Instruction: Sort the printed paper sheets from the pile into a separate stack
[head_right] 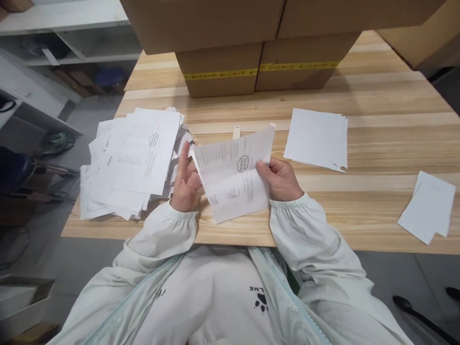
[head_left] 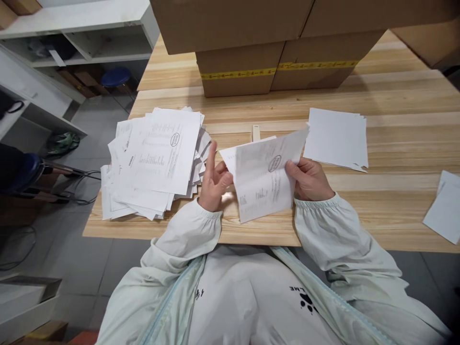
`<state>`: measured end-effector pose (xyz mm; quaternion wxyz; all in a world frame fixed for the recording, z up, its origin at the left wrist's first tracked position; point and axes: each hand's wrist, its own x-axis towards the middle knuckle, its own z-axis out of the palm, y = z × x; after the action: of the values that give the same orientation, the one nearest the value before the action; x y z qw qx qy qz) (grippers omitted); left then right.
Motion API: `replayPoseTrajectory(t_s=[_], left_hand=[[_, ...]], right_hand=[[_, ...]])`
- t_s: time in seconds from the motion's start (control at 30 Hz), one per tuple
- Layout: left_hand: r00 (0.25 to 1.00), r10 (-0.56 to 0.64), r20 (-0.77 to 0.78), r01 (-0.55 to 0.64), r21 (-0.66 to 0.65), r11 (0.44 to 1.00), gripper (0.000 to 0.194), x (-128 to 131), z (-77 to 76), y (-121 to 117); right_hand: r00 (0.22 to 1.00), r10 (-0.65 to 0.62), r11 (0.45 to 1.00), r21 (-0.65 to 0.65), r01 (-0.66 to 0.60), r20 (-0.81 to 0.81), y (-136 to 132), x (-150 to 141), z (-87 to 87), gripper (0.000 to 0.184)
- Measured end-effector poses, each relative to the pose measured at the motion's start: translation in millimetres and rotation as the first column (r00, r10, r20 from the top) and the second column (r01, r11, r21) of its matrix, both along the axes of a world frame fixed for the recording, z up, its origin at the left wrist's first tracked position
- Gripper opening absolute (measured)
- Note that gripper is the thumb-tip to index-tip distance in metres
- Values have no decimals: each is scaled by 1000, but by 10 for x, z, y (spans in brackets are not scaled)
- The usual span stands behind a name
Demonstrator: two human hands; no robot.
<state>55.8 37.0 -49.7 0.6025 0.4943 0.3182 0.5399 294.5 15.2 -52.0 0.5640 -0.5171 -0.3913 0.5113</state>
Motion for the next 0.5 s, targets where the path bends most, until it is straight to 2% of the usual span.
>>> replayPoseTrajectory(t_s=[0.1, 0.2, 0.3, 0.4, 0.5], left_hand=[[993, -103, 62, 112, -179, 978, 83, 5, 15, -9], [991, -104, 82, 119, -206, 971, 83, 25, 28, -27], [991, -105, 85, 122, -231, 965, 72, 38, 33, -30], [997, -78, -3, 73, -319, 945, 52, 30, 39, -19], [998, 14, -69, -37, -347, 937, 45, 20, 58, -11]], right_hand=[[998, 14, 1000, 8, -13, -65, 16, -24, 0, 41], [996, 37, 999, -10, -38, -80, 18, -67, -15, 42], [996, 46, 998, -41, -49, -76, 23, -94, -47, 43], [997, 25, 1000, -7, -25, -73, 44, -94, -51, 43], [997, 64, 998, 6, -64, -31, 61, -85, -6, 50]])
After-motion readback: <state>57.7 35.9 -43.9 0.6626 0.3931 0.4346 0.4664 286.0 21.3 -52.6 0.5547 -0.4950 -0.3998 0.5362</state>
